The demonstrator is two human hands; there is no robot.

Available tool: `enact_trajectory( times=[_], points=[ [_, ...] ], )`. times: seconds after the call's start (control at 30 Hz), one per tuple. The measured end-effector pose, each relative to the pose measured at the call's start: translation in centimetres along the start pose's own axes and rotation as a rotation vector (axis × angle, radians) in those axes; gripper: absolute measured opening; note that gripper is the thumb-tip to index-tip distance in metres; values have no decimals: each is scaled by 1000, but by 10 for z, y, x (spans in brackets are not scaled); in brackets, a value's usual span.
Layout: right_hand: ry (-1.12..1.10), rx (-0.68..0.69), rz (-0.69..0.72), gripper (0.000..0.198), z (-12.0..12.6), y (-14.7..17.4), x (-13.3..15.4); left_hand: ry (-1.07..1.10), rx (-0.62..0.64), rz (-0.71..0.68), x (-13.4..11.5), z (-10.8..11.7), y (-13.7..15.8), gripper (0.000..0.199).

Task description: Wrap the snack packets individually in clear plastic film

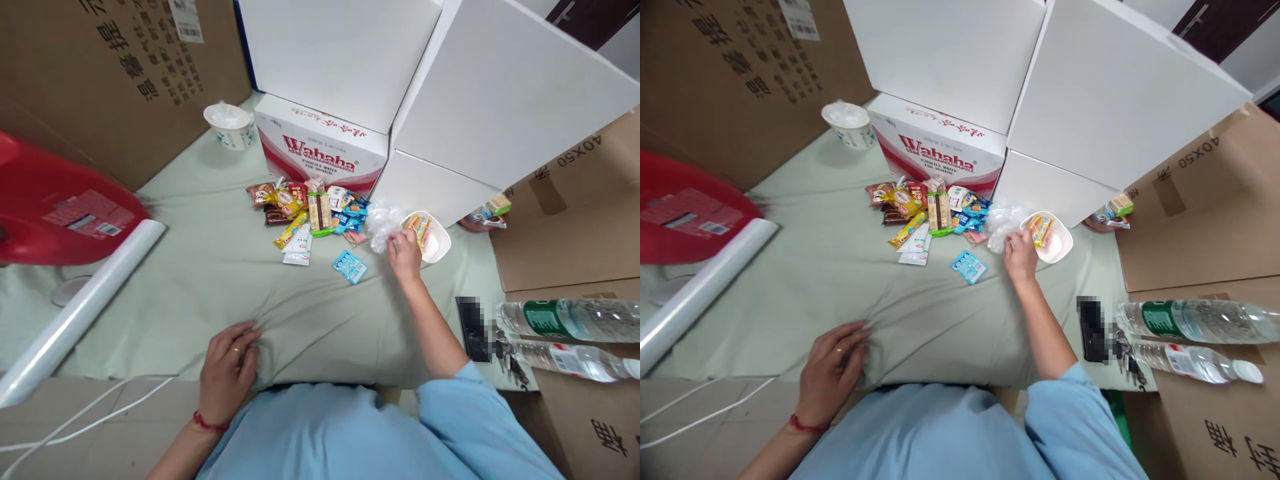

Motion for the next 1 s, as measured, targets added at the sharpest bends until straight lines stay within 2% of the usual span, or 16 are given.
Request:
enact_trajectory(
  times=[0.03, 0.1, 0.2, 0.3, 0.33, 0.4, 0.43, 0.5, 0.57, 0.67, 0.73, 0.8, 0.87, 0.9, 0.93, 1.0],
  points=[
    [-165, -18, -109, 16, 10, 13, -2, 54, -8, 58, -5, 1, -3, 18],
    [-547, 3, -422, 16, 26, 48, -8, 171, 43, 170, -17, -2, -11, 17],
    [-1046, 160, -875, 25, 35, 107, -8, 380, 261, 342, -44, -23, -25, 22],
    [-1219, 306, -1109, 32, 35, 154, 4, 620, 420, 399, -79, -56, -36, 30],
    [-1231, 338, -1154, 33, 34, 165, 9, 693, 446, 390, -91, -67, -38, 41],
    [-1230, 372, -1211, 34, 32, 177, 16, 778, 458, 337, -112, -87, -43, 73],
    [-1222, 381, -1228, 35, 32, 179, 18, 800, 469, 311, -120, -96, -45, 74],
    [-1206, 397, -1240, 35, 34, 178, 17, 819, 483, 329, -127, -109, -48, 51],
    [-1210, 413, -1224, 35, 37, 171, 12, 804, 464, 459, -121, -118, -50, 35],
    [-1261, 421, -1210, 30, 40, 160, -1, 748, 393, 696, -99, -122, -57, 41],
    [-1318, 428, -1237, 31, 41, 156, -9, 767, 366, 748, -89, -120, -67, 53],
    [-1375, 439, -1279, 33, 39, 155, -14, 806, 337, 675, -89, -116, -83, 74],
    [-1415, 456, -1306, 32, 38, 156, -15, 778, 292, 493, -99, -110, -99, 95],
    [-1431, 466, -1314, 31, 37, 157, -14, 741, 281, 378, -107, -108, -105, 98],
    [-1447, 476, -1320, 29, 37, 159, -12, 707, 284, 261, -116, -106, -109, 92],
    [-1471, 490, -1327, 27, 36, 164, -7, 683, 329, 70, -133, -105, -110, 67]
  ],
)
Point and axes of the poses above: each hand's wrist, its own y-axis away from the middle knuckle, its own z-axis out of the back of the hand, x = y × z, the point moved 2 cm from there along -y, towards the middle knuckle, and after that the axes turned 13 degrees about -x, right-handed, at the moved point
